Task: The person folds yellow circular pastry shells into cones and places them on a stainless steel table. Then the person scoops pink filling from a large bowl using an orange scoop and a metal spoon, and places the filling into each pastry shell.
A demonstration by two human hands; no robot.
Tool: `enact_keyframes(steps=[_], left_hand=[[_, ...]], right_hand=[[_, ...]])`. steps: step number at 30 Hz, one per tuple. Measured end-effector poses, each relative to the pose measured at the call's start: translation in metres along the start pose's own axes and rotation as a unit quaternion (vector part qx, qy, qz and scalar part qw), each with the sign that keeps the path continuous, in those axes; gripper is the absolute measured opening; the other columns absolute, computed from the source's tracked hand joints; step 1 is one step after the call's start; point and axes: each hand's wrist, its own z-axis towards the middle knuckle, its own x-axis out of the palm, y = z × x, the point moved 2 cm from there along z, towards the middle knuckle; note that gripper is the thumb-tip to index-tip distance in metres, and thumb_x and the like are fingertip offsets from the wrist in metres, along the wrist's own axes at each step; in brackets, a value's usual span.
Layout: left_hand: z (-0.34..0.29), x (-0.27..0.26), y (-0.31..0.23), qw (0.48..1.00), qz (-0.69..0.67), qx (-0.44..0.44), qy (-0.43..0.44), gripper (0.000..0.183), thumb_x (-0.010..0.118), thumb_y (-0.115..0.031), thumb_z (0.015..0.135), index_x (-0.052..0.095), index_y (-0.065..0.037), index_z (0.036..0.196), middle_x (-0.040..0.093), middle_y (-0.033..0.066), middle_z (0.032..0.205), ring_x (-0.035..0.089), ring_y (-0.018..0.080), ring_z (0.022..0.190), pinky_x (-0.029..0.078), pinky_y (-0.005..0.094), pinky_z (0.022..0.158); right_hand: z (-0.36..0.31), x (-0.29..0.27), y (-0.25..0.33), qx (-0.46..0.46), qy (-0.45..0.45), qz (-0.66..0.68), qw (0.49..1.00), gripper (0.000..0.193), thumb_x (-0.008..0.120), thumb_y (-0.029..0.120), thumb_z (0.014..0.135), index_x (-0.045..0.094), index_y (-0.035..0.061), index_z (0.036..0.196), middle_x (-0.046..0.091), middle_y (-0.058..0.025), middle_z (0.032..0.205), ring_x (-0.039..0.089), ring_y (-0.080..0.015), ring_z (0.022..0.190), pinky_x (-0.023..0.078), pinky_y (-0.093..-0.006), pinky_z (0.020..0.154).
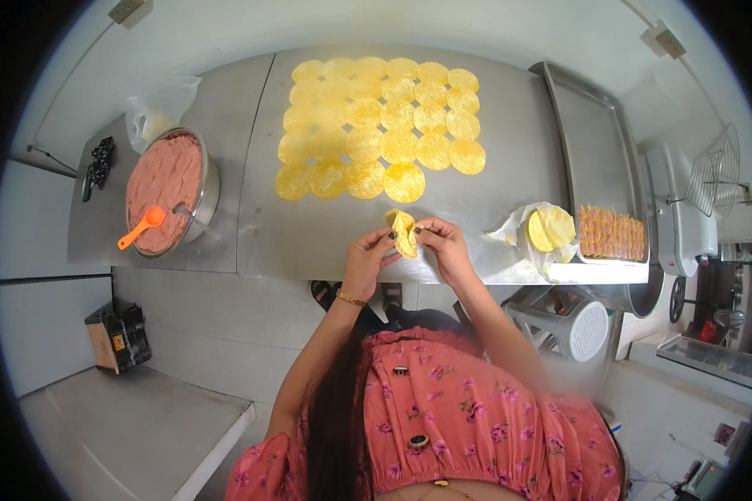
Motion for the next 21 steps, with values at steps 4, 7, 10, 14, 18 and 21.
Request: enact_keyframes(steps=[4,7,10,14,18,21], left_hand=[[-0.003,-0.001,-0.003,0.999,-0.022,0.03,0.008,0.022,0.057,-0.013,0.09,0.059,0.0,0.109,0.062,0.0045,0.104,0.06,0.0113,0.093,0.054,0.0282,0.078],[-0.009,-0.009,-0.005,0.998,-0.041,0.05,0.004,0.021,0.054,-0.012,0.092,0.058,-0.002,0.11,0.063,0.0046,0.102,0.062,0.0119,0.092,0.054,0.0286,0.078],[-0.015,-0.019,-0.005,0.997,-0.045,0.059,-0.006,0.02,0.053,-0.012,0.092,0.058,-0.003,0.109,0.063,0.0047,0.101,0.062,0.0123,0.09,0.054,0.0285,0.078],[-0.021,-0.028,0.0,0.996,-0.074,0.043,-0.011,0.023,0.054,-0.012,0.092,0.058,-0.001,0.111,0.062,0.0037,0.104,0.061,0.012,0.093,0.053,0.0283,0.08],[-0.026,-0.029,0.004,0.997,-0.062,0.049,-0.017,0.021,0.054,-0.012,0.092,0.058,-0.003,0.11,0.063,0.0033,0.102,0.062,0.0122,0.091,0.053,0.0284,0.079],[-0.028,-0.027,0.01,0.996,-0.079,0.046,-0.012,0.018,0.053,-0.012,0.092,0.059,-0.004,0.107,0.064,0.0033,0.101,0.063,0.0128,0.09,0.054,0.0282,0.078]], right_hand=[[0.005,-0.012,0.004,0.054,-0.031,0.24,0.969,0.027,0.043,0.008,0.088,0.051,-0.0049,0.11,0.061,-0.0147,0.108,0.062,-0.0211,0.098,0.05,-0.0335,0.085],[0.014,-0.02,0.014,0.046,-0.062,0.32,0.944,0.033,0.033,0.016,0.093,0.048,-0.0061,0.111,0.059,-0.0172,0.112,0.06,-0.0261,0.103,0.049,-0.0372,0.091],[0.035,-0.031,0.024,0.0,-0.076,0.304,0.95,0.033,0.033,0.016,0.093,0.047,-0.0071,0.111,0.058,-0.0178,0.114,0.059,-0.0261,0.106,0.049,-0.038,0.092],[0.058,-0.05,0.022,-0.055,-0.292,-0.038,0.954,0.024,0.043,0.015,0.092,0.048,0.0003,0.111,0.057,-0.0137,0.107,0.059,-0.0226,0.091,0.048,-0.0358,0.078],[0.049,-0.055,0.024,-0.259,-0.291,-0.493,0.778,0.026,0.06,0.013,0.08,0.055,0.0016,0.103,0.056,-0.0112,0.103,0.052,-0.0283,0.095,0.043,-0.039,0.082],[0.044,-0.049,0.022,-0.354,-0.171,-0.625,0.674,0.026,0.066,0.015,0.075,0.062,0.0051,0.099,0.057,-0.0082,0.103,0.052,-0.0278,0.095,0.043,-0.0381,0.082]])
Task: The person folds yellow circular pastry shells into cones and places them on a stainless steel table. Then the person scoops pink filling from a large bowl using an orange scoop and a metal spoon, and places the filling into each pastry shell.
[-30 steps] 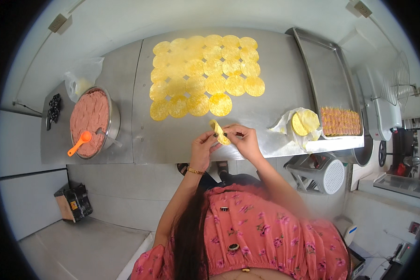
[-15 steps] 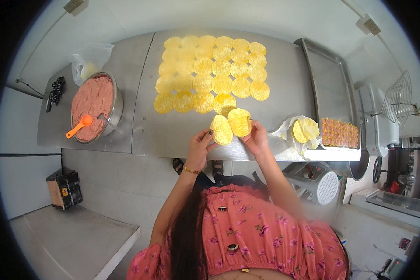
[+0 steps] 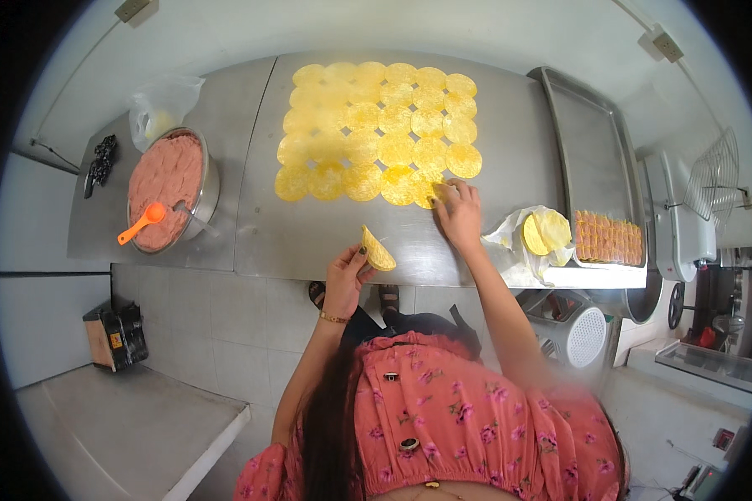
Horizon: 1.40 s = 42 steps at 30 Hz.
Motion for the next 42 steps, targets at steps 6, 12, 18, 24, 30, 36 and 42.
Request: enact_keyframes(steps=[6,12,18,24,30,36,42], left_hand=[[0.004,0.003,0.001,1.0,0.006,-0.004,0.01,0.017,0.052,-0.011,0.093,0.059,-0.004,0.107,0.064,0.0038,0.101,0.063,0.0136,0.09,0.054,0.0283,0.078],[0.006,0.007,0.001,1.0,0.002,-0.005,0.011,0.016,0.053,-0.009,0.092,0.059,-0.003,0.106,0.064,0.0054,0.101,0.063,0.0144,0.09,0.055,0.0283,0.077],[0.007,0.012,0.001,1.0,0.001,-0.009,0.013,0.017,0.054,-0.009,0.091,0.058,-0.003,0.106,0.063,0.0054,0.101,0.063,0.0145,0.09,0.055,0.0285,0.077],[0.009,0.016,-0.002,1.0,0.015,-0.018,0.006,0.019,0.054,-0.01,0.092,0.058,-0.002,0.108,0.063,0.005,0.101,0.062,0.0128,0.09,0.054,0.0273,0.077],[0.021,0.029,0.0,0.999,0.038,-0.026,0.002,0.021,0.053,-0.012,0.093,0.058,-0.002,0.11,0.063,0.003,0.1,0.061,0.0106,0.09,0.053,0.0252,0.077],[0.028,0.037,0.001,0.998,0.063,-0.005,0.006,0.02,0.056,-0.012,0.091,0.06,-0.001,0.108,0.063,0.0027,0.1,0.061,0.0097,0.09,0.054,0.0257,0.077],[0.031,0.037,0.001,0.998,0.06,-0.004,0.018,0.02,0.057,-0.012,0.09,0.061,0.0,0.106,0.063,0.0047,0.101,0.061,0.0118,0.092,0.054,0.0282,0.08]], right_hand=[[-0.003,0.0,-0.002,0.081,0.032,-0.036,0.996,0.03,0.072,0.022,0.069,0.064,0.0065,0.094,0.057,-0.0067,0.104,0.051,-0.0268,0.098,0.042,-0.0381,0.08],[-0.005,0.001,-0.001,0.08,0.0,-0.036,0.996,0.033,0.074,0.025,0.068,0.063,0.0032,0.091,0.058,-0.0083,0.103,0.052,-0.0282,0.095,0.043,-0.039,0.082],[-0.004,0.004,-0.003,0.099,0.011,-0.039,0.994,0.034,0.074,0.025,0.069,0.063,0.0032,0.092,0.058,-0.008,0.102,0.052,-0.0282,0.094,0.042,-0.0388,0.082],[0.002,-0.01,0.015,0.12,-0.002,0.002,0.993,0.027,0.074,0.021,0.069,0.065,0.0051,0.089,0.06,-0.0073,0.099,0.054,-0.0259,0.092,0.043,-0.0363,0.08],[-0.006,-0.031,0.078,0.059,0.134,0.384,0.912,0.02,0.072,0.012,0.073,0.067,0.003,0.09,0.067,-0.0083,0.09,0.063,-0.018,0.079,0.049,-0.0285,0.071],[-0.011,-0.029,0.083,0.212,0.128,0.461,0.852,0.015,0.068,0.005,0.077,0.067,-0.0002,0.091,0.069,-0.0063,0.086,0.061,-0.0102,0.076,0.048,-0.023,0.073],[-0.017,-0.019,0.056,0.315,0.109,0.618,0.712,0.013,0.054,-0.001,0.085,0.061,-0.0006,0.095,0.064,-0.0038,0.08,0.058,-0.0087,0.072,0.047,-0.0214,0.069]])
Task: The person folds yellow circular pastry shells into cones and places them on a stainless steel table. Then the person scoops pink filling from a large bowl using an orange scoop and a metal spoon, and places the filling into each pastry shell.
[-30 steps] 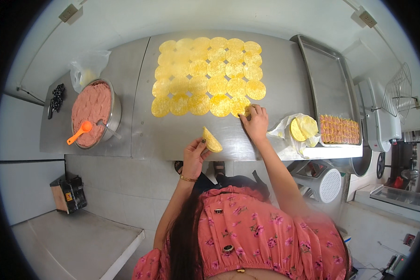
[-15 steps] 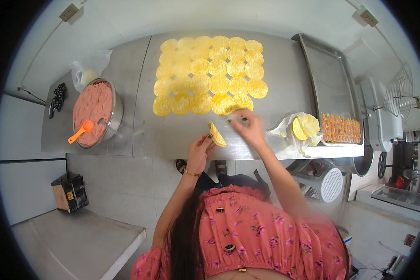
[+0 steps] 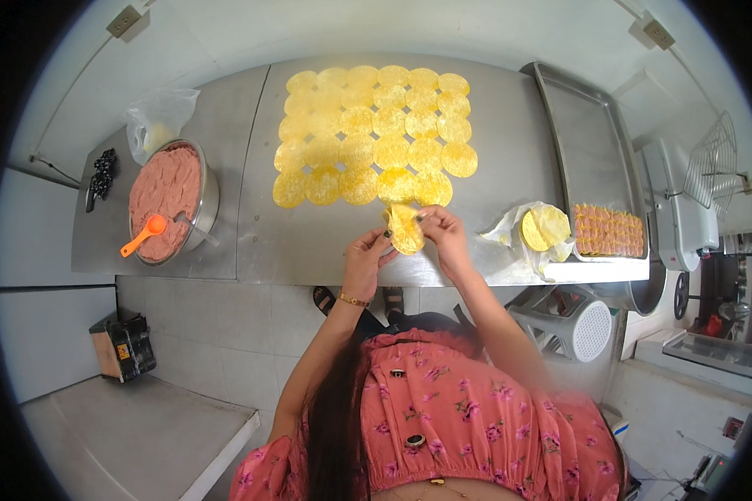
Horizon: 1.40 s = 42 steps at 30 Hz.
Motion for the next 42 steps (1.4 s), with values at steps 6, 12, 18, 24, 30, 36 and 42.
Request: enact_keyframes(steps=[6,12,18,24,30,36,42], left_hand=[[-0.004,-0.016,-0.009,0.998,-0.05,0.023,0.012,0.022,0.055,-0.013,0.092,0.057,-0.001,0.111,0.062,0.0053,0.103,0.062,0.0131,0.093,0.053,0.0285,0.082],[-0.01,-0.027,-0.006,0.998,-0.055,0.025,0.008,0.018,0.053,-0.011,0.093,0.059,-0.004,0.107,0.064,0.0041,0.1,0.063,0.013,0.089,0.054,0.0284,0.079],[-0.015,-0.031,0.001,0.998,-0.062,0.006,0.011,0.019,0.053,-0.011,0.093,0.059,-0.003,0.108,0.064,0.0047,0.102,0.063,0.0137,0.091,0.054,0.0283,0.079],[-0.017,-0.034,0.002,0.996,-0.087,0.007,0.027,0.02,0.055,-0.011,0.092,0.059,-0.003,0.11,0.063,0.0044,0.103,0.062,0.0137,0.094,0.054,0.0282,0.079],[-0.021,-0.036,-0.002,0.994,-0.102,0.008,0.023,0.018,0.053,-0.012,0.093,0.06,-0.005,0.108,0.064,0.0045,0.102,0.063,0.0138,0.09,0.054,0.0288,0.08],[-0.023,-0.042,-0.01,0.993,-0.114,0.01,0.022,0.016,0.053,-0.011,0.092,0.06,-0.005,0.106,0.065,0.0045,0.101,0.064,0.0135,0.089,0.055,0.0282,0.078],[-0.024,-0.058,-0.022,0.994,-0.098,0.018,0.041,0.021,0.056,-0.011,0.091,0.059,-0.003,0.11,0.063,0.004,0.103,0.062,0.0123,0.092,0.054,0.0276,0.078]], right_hand=[[0.037,-0.058,0.015,-0.038,-0.079,0.182,0.979,0.017,0.051,0.005,0.089,0.056,0.0028,0.105,0.06,-0.0052,0.1,0.059,-0.0116,0.089,0.048,-0.0255,0.075],[0.035,-0.094,0.014,-0.215,-0.259,-0.572,0.748,0.029,0.064,0.012,0.079,0.059,0.0049,0.107,0.059,-0.0106,0.108,0.055,-0.0282,0.098,0.044,-0.0358,0.087],[0.026,-0.097,0.001,-0.236,-0.243,-0.628,0.701,0.026,0.071,0.016,0.071,0.068,0.0059,0.095,0.058,-0.0088,0.11,0.051,-0.0305,0.099,0.043,-0.0393,0.087],[0.024,-0.101,0.004,-0.223,-0.26,-0.637,0.691,0.028,0.072,0.017,0.069,0.067,0.0048,0.094,0.059,-0.0084,0.107,0.052,-0.0296,0.098,0.043,-0.0389,0.085],[0.023,-0.097,-0.002,-0.219,-0.272,-0.644,0.681,0.029,0.072,0.016,0.07,0.066,0.0036,0.095,0.059,-0.0088,0.105,0.052,-0.0298,0.097,0.043,-0.0385,0.085],[0.023,-0.091,-0.004,-0.187,-0.289,-0.649,0.678,0.03,0.071,0.02,0.071,0.065,0.0018,0.094,0.058,-0.0095,0.106,0.051,-0.0303,0.098,0.041,-0.0408,0.085],[0.024,-0.084,-0.008,-0.183,-0.307,-0.662,0.659,0.029,0.072,0.022,0.07,0.065,0.0034,0.092,0.057,-0.0086,0.105,0.051,-0.0297,0.097,0.042,-0.0404,0.082]])
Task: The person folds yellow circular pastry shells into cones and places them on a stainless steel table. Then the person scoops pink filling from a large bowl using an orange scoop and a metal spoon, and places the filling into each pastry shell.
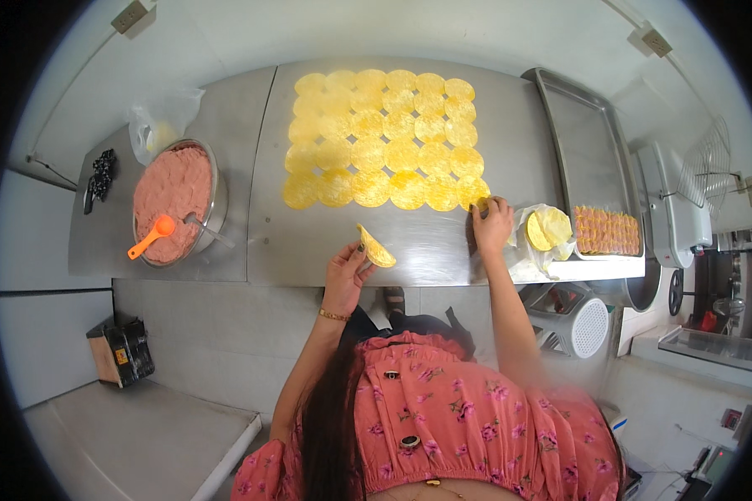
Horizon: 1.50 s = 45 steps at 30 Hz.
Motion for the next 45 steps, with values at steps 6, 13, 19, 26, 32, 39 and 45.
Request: enact_keyframes(steps=[6,13,19,26,32,39,45], left_hand=[[-0.001,-0.019,-0.028,0.998,0.038,-0.044,-0.01,0.021,0.056,-0.009,0.09,0.059,-0.002,0.109,0.062,0.0037,0.102,0.06,0.0118,0.094,0.053,0.0309,0.082],[-0.002,-0.049,-0.06,0.995,0.07,-0.07,-0.03,0.019,0.053,-0.012,0.092,0.057,-0.005,0.109,0.061,0.0019,0.105,0.059,0.0118,0.095,0.049,0.0293,0.083],[-0.003,-0.085,-0.085,0.996,0.051,-0.073,-0.027,0.021,0.055,-0.012,0.092,0.057,-0.002,0.11,0.059,0.0035,0.105,0.058,0.0122,0.096,0.049,0.0316,0.085],[-0.004,-0.141,-0.111,0.997,0.046,-0.066,-0.022,0.02,0.051,-0.013,0.093,0.054,-0.004,0.111,0.059,0.0043,0.109,0.057,0.0157,0.103,0.047,0.0335,0.088],[-0.013,-0.173,-0.129,0.993,0.056,-0.103,-0.002,0.022,0.052,-0.011,0.092,0.052,-0.004,0.113,0.059,0.0049,0.11,0.057,0.0169,0.105,0.048,0.0336,0.088],[-0.013,-0.174,-0.136,0.992,0.048,-0.11,0.028,0.024,0.052,-0.011,0.092,0.051,-0.004,0.115,0.058,0.004,0.112,0.057,0.0149,0.104,0.049,0.0318,0.086],[-0.011,-0.183,-0.137,0.993,0.046,-0.105,0.031,0.024,0.052,-0.013,0.092,0.051,-0.004,0.115,0.058,0.0039,0.112,0.057,0.0147,0.105,0.049,0.0316,0.086]], right_hand=[[-0.005,-0.017,0.043,0.03,-0.057,0.028,0.998,0.026,0.072,0.017,0.072,0.065,0.0029,0.094,0.061,-0.0074,0.098,0.056,-0.0238,0.089,0.045,-0.035,0.08],[-0.059,-0.024,0.208,-0.05,0.275,0.489,0.826,0.019,0.072,0.01,0.075,0.066,0.0023,0.091,0.067,-0.0049,0.082,0.06,-0.0102,0.074,0.049,-0.0257,0.068],[-0.09,0.002,0.26,0.114,0.388,0.539,0.739,0.016,0.068,0.004,0.079,0.065,0.0021,0.094,0.065,-0.0021,0.085,0.057,-0.0074,0.08,0.047,-0.0239,0.072],[-0.091,0.033,0.231,-0.016,0.115,0.244,0.963,0.026,0.069,0.009,0.072,0.064,0.0038,0.097,0.061,-0.0131,0.092,0.059,-0.0298,0.08,0.048,-0.0379,0.071],[-0.1,0.044,0.217,0.019,0.111,0.124,0.986,0.025,0.068,0.007,0.068,0.063,0.0053,0.093,0.058,-0.0138,0.091,0.056,-0.0346,0.088,0.046,-0.0431,0.075],[-0.092,0.053,0.219,0.101,0.126,0.156,0.974,0.017,0.065,0.007,0.069,0.062,0.0032,0.085,0.062,-0.0139,0.082,0.06,-0.0329,0.078,0.048,-0.0411,0.069],[-0.086,0.054,0.235,0.106,0.211,0.243,0.941,0.018,0.062,0.008,0.076,0.057,0.0017,0.092,0.064,-0.0118,0.077,0.062,-0.0243,0.07,0.048,-0.0349,0.064]])
